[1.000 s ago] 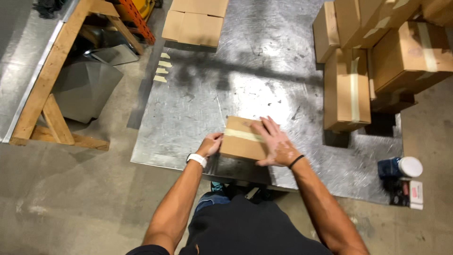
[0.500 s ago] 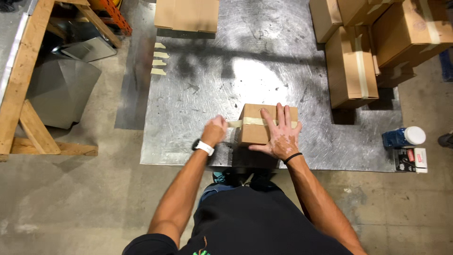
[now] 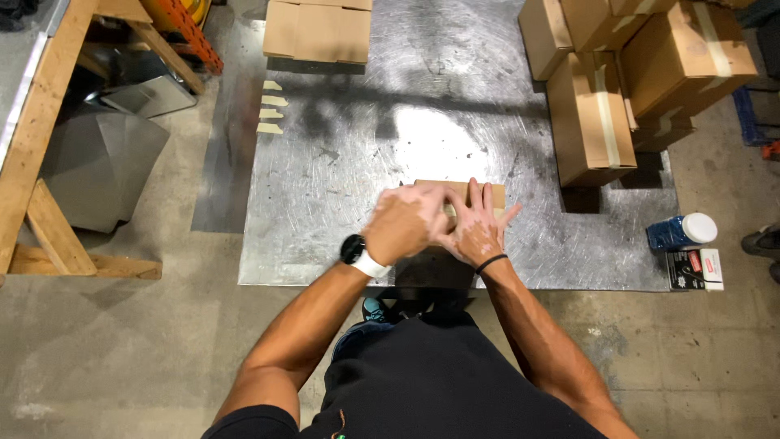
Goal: The person packs items into cardboard boxes by hand on a workbench. The person takes a flat cardboard box, unfolds it into a box shape, places a small packaged item inside, and secures the box closed using strips of adhesive tape taken from the edge of the workbench. The person repeats this process for multiple boxes, stacking the completed boxes into a pile on the workbench.
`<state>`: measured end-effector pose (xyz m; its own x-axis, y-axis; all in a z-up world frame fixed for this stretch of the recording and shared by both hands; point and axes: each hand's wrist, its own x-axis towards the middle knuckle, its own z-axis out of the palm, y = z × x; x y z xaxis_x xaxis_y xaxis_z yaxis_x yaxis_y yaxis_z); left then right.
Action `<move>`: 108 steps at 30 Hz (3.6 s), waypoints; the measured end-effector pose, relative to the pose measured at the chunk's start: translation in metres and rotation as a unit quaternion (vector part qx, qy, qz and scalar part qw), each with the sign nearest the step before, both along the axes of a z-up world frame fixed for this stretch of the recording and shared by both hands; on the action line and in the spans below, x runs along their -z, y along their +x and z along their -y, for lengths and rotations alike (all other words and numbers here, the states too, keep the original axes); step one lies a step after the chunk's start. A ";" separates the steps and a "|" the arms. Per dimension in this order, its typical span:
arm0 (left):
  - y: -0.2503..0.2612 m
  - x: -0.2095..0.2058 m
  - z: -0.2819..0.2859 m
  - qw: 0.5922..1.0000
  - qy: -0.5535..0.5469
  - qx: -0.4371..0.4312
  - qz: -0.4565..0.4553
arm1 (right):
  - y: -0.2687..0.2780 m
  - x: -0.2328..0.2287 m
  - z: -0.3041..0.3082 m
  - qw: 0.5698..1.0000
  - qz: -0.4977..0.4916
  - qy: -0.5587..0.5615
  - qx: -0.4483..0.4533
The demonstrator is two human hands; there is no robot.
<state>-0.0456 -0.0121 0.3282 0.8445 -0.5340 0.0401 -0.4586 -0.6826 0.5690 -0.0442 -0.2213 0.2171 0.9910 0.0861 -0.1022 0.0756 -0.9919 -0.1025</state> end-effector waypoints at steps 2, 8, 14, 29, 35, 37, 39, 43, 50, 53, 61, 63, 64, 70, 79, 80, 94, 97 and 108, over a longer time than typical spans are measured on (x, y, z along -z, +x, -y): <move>0.012 0.043 0.023 0.995 0.037 0.001 0.089 | 0.016 0.005 0.003 0.997 0.022 0.046 -0.052; 0.015 0.003 0.014 0.979 0.104 -0.004 0.175 | 0.050 -0.011 0.028 0.945 0.050 0.244 -0.213; 0.014 -0.017 -0.003 0.970 0.092 -0.024 0.223 | 0.020 -0.103 0.024 0.876 -0.054 0.437 -0.197; -0.007 0.080 0.055 0.992 0.040 -0.110 -0.057 | 0.051 -0.072 0.083 0.823 0.081 0.558 -0.063; -0.007 0.087 0.058 0.990 0.037 -0.124 -0.051 | 0.014 -0.127 0.188 0.759 0.191 0.622 0.022; -0.004 0.089 0.061 0.989 0.076 -0.121 -0.043 | 0.003 -0.124 0.229 0.777 0.214 0.591 0.035; -0.002 0.090 0.062 0.984 0.093 -0.121 -0.092 | -0.014 -0.123 0.259 0.793 0.216 0.569 0.026; -0.001 0.086 0.064 0.982 0.091 -0.130 -0.104 | -0.031 -0.089 0.290 0.770 0.211 0.594 0.098; 0.001 0.069 0.070 0.970 0.135 -0.127 -0.157 | -0.028 -0.083 0.305 0.679 0.311 0.646 0.159; 0.005 0.064 0.073 0.967 0.152 -0.129 -0.161 | -0.025 -0.118 0.292 0.761 0.336 0.554 0.040; 0.000 0.027 0.101 0.944 0.218 -0.146 -0.198 | -0.013 -0.205 0.270 0.757 0.393 0.512 -0.102; -0.010 -0.002 0.124 0.947 0.270 -0.146 -0.098 | -0.009 -0.224 0.243 0.769 0.316 0.547 -0.102; -0.013 -0.007 0.136 0.947 0.267 -0.147 -0.097 | -0.007 -0.232 0.231 0.770 0.316 0.545 -0.105; -0.017 -0.040 0.192 0.913 -0.391 -0.115 -0.013 | 0.019 -0.239 0.183 0.790 0.226 0.537 -0.191; -0.068 -0.032 0.134 0.817 -0.512 -0.222 -0.144 | 0.042 -0.241 0.159 0.817 0.199 0.499 -0.211; -0.070 -0.034 0.117 0.817 -0.510 -0.218 -0.157 | 0.044 -0.242 0.155 0.822 0.170 0.510 -0.190; -0.001 0.042 -0.231 0.869 -0.387 -0.241 -0.192 | 0.075 -0.190 -0.092 0.893 -0.091 0.406 -0.170; 0.055 0.110 -0.329 0.912 -0.321 -0.224 -0.123 | 0.099 -0.156 -0.176 0.903 -0.156 0.368 -0.158; 0.246 0.356 -0.494 0.911 -0.159 -0.321 -0.206 | 0.240 0.047 -0.360 0.917 -0.214 0.336 0.016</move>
